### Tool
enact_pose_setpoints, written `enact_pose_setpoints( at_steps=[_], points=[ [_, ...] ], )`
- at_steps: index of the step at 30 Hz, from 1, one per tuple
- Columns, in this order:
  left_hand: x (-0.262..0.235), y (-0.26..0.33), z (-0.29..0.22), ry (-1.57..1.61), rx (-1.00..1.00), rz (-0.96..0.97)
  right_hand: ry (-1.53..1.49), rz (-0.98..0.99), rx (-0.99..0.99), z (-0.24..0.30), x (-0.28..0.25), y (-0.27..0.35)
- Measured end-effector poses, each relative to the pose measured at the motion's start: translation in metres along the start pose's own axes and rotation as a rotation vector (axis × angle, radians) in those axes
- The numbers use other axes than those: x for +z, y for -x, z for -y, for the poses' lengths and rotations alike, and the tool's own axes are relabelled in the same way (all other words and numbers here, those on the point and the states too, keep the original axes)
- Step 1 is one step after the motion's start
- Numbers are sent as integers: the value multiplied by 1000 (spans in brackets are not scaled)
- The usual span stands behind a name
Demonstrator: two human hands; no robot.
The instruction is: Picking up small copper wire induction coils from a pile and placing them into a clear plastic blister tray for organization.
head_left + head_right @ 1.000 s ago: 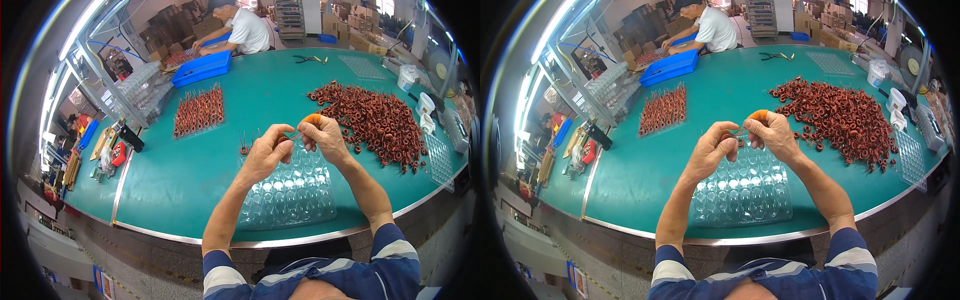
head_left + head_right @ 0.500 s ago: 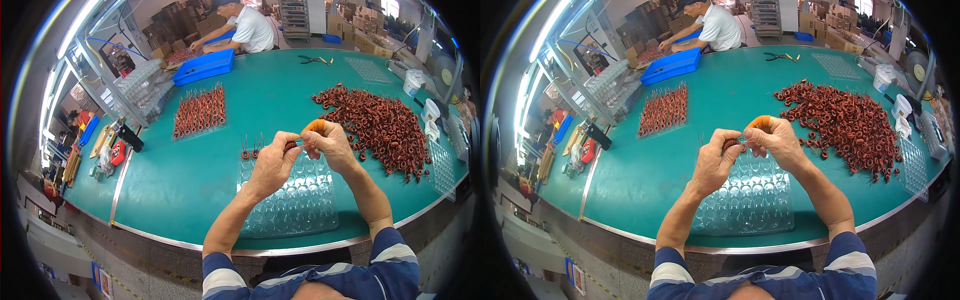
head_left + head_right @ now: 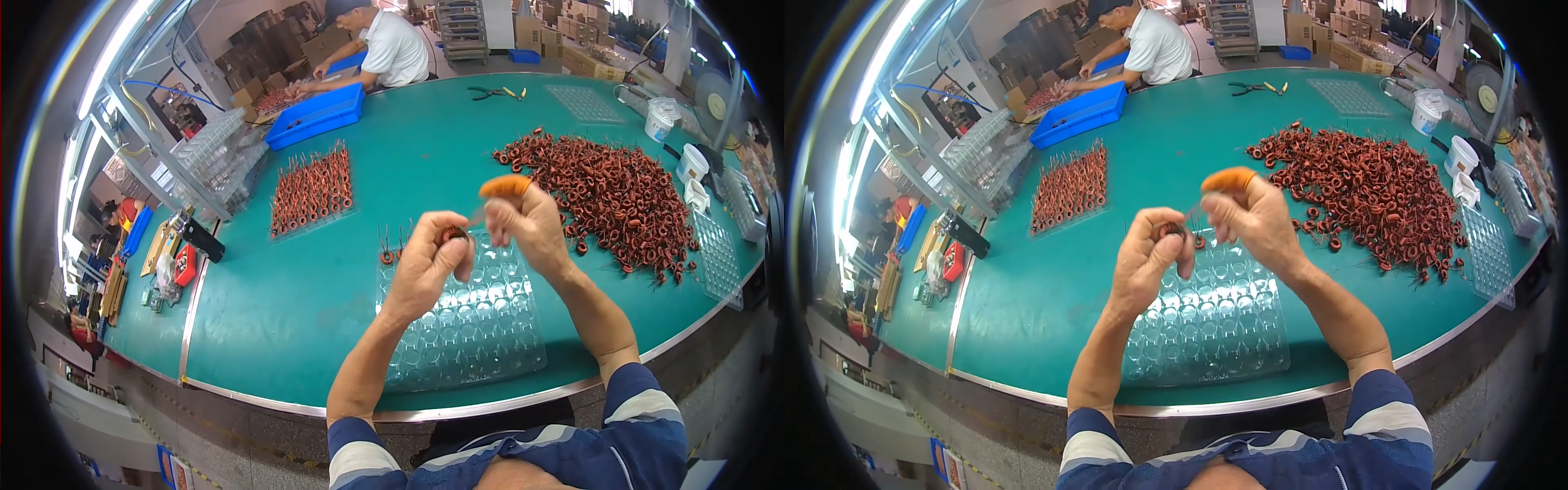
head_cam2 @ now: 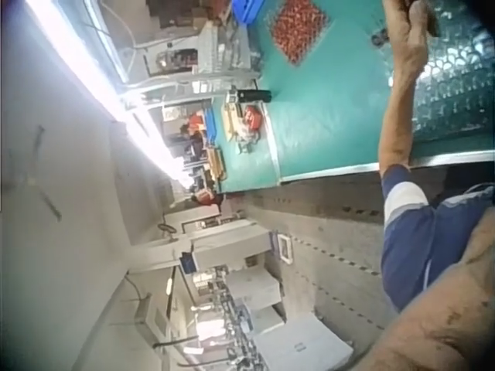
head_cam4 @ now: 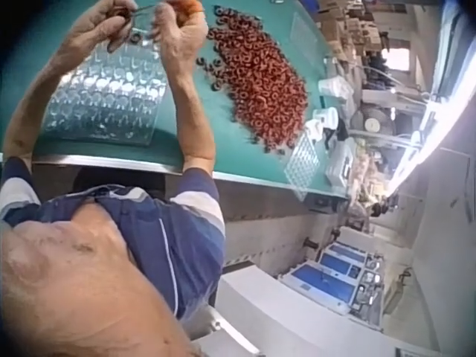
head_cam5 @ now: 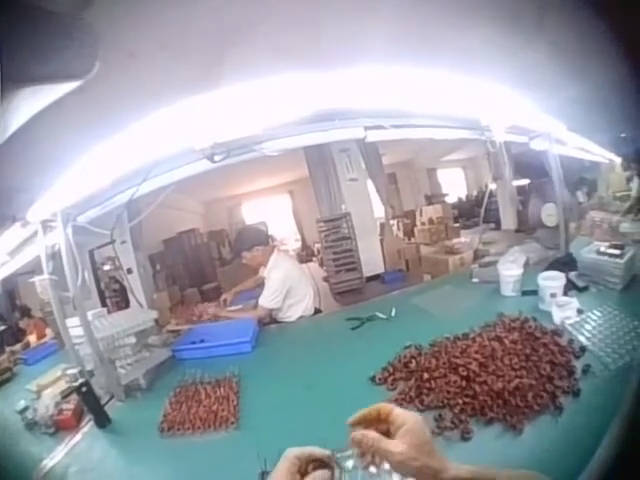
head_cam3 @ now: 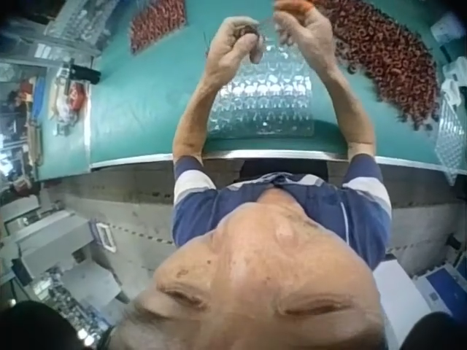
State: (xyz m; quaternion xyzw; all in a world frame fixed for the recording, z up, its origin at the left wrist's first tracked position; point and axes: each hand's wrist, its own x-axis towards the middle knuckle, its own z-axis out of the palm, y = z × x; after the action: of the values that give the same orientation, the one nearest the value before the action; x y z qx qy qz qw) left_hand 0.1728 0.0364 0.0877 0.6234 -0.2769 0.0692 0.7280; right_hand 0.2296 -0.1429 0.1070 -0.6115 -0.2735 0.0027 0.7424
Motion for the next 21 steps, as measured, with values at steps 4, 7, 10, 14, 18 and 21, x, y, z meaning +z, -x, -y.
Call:
enact_pose_setpoints(
  at_steps=[4,7,10,14,18,21],
  points=[
    [2,-8,-1,-123,23,-131,97,-42,58,0,-12,-1],
    [-2,-7,1,-338,-21,-184,35,96,162,-3,0,-2],
    [-4,2,-7,-680,-36,-257,48,146,190,1,22,-6],
    [-8,-5,-20,-629,-59,41,100,139,233,4,10,-5],
    [-9,-3,-27,-699,-19,140,-68,210,304,-14,-1,-4],
    [-9,5,-30,-749,-89,136,-79,238,271,-21,1,-2]
  ],
)
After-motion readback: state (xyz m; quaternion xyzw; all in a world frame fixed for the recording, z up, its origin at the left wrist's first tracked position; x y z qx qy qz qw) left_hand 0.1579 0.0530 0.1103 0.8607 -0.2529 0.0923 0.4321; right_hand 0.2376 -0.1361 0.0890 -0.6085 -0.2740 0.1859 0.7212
